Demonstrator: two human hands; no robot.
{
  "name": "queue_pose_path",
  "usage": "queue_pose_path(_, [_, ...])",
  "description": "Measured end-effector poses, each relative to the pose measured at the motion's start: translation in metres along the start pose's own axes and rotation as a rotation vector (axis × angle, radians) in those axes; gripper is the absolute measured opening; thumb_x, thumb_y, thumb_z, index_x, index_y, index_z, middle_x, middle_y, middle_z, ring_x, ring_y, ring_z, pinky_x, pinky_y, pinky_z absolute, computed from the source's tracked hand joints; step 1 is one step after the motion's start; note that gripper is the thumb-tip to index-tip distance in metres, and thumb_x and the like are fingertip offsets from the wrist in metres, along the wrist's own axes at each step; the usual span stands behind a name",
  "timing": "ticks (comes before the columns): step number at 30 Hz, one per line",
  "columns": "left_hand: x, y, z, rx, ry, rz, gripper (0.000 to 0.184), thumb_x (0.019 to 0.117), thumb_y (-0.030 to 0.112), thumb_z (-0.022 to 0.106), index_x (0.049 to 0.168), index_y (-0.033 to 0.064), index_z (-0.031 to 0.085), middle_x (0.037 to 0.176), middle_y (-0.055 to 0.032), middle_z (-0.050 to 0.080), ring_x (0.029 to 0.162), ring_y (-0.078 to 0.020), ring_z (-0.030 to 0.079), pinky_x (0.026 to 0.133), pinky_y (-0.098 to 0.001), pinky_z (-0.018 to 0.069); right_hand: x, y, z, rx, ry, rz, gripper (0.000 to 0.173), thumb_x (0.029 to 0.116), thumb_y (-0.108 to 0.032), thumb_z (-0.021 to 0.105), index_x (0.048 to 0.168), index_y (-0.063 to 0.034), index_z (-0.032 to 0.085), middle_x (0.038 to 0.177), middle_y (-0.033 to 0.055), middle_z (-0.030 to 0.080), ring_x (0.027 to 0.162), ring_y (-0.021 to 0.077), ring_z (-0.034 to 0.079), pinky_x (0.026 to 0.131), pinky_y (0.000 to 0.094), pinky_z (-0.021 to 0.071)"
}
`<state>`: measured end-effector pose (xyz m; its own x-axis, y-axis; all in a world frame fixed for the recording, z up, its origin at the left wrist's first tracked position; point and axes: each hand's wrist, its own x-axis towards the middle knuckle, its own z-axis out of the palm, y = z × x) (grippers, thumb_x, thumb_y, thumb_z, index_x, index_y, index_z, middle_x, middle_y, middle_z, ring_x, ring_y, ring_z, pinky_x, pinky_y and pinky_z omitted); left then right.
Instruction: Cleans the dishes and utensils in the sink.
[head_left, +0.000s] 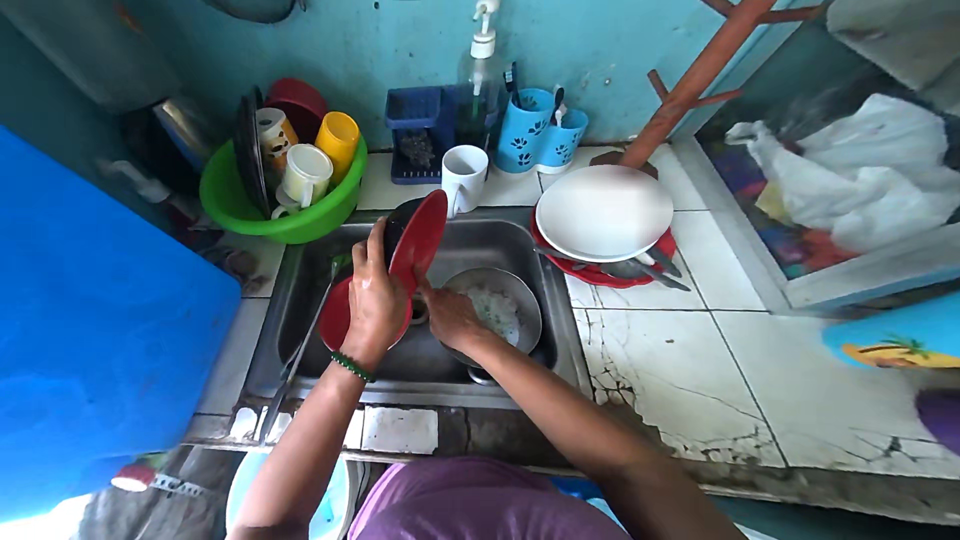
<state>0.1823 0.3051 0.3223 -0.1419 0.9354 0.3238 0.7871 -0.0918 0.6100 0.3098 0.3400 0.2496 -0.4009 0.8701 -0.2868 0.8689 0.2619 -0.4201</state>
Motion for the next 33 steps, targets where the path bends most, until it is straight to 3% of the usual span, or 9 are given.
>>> queue_pose_path(4, [-0.001, -0.004, -0.003, 0.03, 0.001, -0.017, 0.075, 0.0903, -0.008, 0.057, 0.159, 0.0116, 0.033, 0.14, -0.0269, 0.05, 0.098, -0.0427, 0.067, 0.076, -0.0568, 0.0577, 0.003, -0.001, 0.0, -0.02, -0.027, 0.044, 0.083, 0.1008, -0.002, 0.05, 0.167, -0.0162, 0.003, 0.125, 0.0253, 0.064, 0.121, 0.0441, 0.06, 0.097, 0.0566, 0.0489])
queue_pose_path(8, [0.0, -0.004, -0.004, 0.032, 0.011, -0.012, 0.077, 0.0894, -0.01, 0.057, 0.159, 0.0116, 0.033, 0.142, -0.0277, 0.049, 0.102, -0.0438, 0.066, 0.078, -0.0575, 0.0578, 0.008, 0.007, -0.001, 0.069, -0.021, 0.057, 0.055, 0.1072, -0.011, 0.042, 0.161, -0.0159, 0.035, 0.138, 0.0234, 0.06, 0.129, 0.0409, 0.057, 0.104, 0.0577, 0.0455])
queue_pose_path(11, [0.0, -0.003, -0.002, 0.022, 0.016, 0.01, 0.076, 0.0897, -0.01, 0.057, 0.159, 0.0102, 0.033, 0.141, -0.0282, 0.049, 0.099, -0.0436, 0.067, 0.076, -0.057, 0.0583, 0.014, 0.01, -0.008, 0.175, -0.006, 0.069, 0.042, 0.1083, -0.015, 0.042, 0.147, -0.017, 0.058, 0.139, 0.0187, 0.061, 0.129, 0.0375, 0.058, 0.104, 0.0577, 0.0453])
queue_pose_path(14, [0.0, -0.001, 0.001, 0.023, 0.012, 0.014, 0.076, 0.0885, -0.011, 0.058, 0.158, 0.0093, 0.035, 0.141, -0.0286, 0.05, 0.096, -0.0442, 0.068, 0.074, -0.0581, 0.0579, 0.02, 0.017, -0.002, 0.338, 0.15, 0.024, 0.025, 0.1042, -0.017, 0.058, 0.117, -0.0041, 0.075, 0.122, 0.0217, 0.067, 0.117, 0.038, 0.063, 0.098, 0.0577, 0.049])
queue_pose_path(17, [0.001, -0.003, 0.007, 0.035, -0.002, 0.012, 0.075, 0.0887, -0.011, 0.058, 0.157, 0.0084, 0.036, 0.142, -0.0284, 0.049, 0.099, -0.0447, 0.067, 0.077, -0.0585, 0.0578, 0.025, 0.023, 0.003, 0.363, 0.208, 0.019, 0.02, 0.0986, -0.013, 0.064, 0.104, 0.0037, 0.074, 0.115, 0.025, 0.066, 0.11, 0.0407, 0.063, 0.093, 0.0593, 0.0502])
queue_pose_path(20, [0.002, -0.006, 0.01, 0.044, -0.025, 0.001, 0.073, 0.0896, -0.01, 0.057, 0.157, 0.0083, 0.036, 0.143, -0.0273, 0.049, 0.101, -0.0442, 0.067, 0.079, -0.059, 0.0573, 0.021, 0.021, -0.004, 0.392, 0.179, 0.078, 0.036, 0.0987, -0.005, 0.06, 0.134, -0.0069, 0.068, 0.131, 0.0227, 0.062, 0.117, 0.0388, 0.062, 0.099, 0.0567, 0.05])
queue_pose_path(26, [0.0, -0.004, 0.009, 0.026, -0.022, 0.029, 0.072, 0.0899, -0.011, 0.058, 0.156, 0.0086, 0.038, 0.144, -0.027, 0.049, 0.103, -0.0436, 0.067, 0.08, -0.0584, 0.0576, 0.037, 0.033, -0.016, 0.737, 0.316, 0.089, 0.046, 0.1011, -0.004, 0.057, 0.147, 0.0003, 0.052, 0.115, 0.027, 0.067, 0.103, 0.0381, 0.065, 0.093, 0.0539, 0.0501])
queue_pose_path(31, [-0.001, -0.007, 0.01, 0.001, 0.055, 0.095, 0.073, 0.0866, -0.013, 0.058, 0.155, 0.0047, 0.039, 0.142, -0.0276, 0.05, 0.102, -0.0427, 0.067, 0.079, -0.0558, 0.0582, 0.035, 0.026, -0.023, 0.995, 0.241, 0.058, 0.031, 0.101, 0.0, 0.056, 0.13, 0.0062, 0.062, 0.123, 0.0247, 0.066, 0.11, 0.0289, 0.063, 0.096, 0.0453, 0.0488])
queue_pose_path(33, [0.0, -0.008, 0.011, -0.004, 0.087, 0.114, 0.073, 0.0869, -0.012, 0.058, 0.155, 0.0043, 0.038, 0.141, -0.0277, 0.05, 0.099, -0.0425, 0.067, 0.075, -0.0553, 0.0584, 0.028, 0.023, -0.017, 0.913, 0.181, 0.02, 0.024, 0.1049, -0.007, 0.054, 0.122, 0.0046, 0.066, 0.116, 0.0225, 0.066, 0.101, 0.0281, 0.061, 0.087, 0.0454, 0.0495])
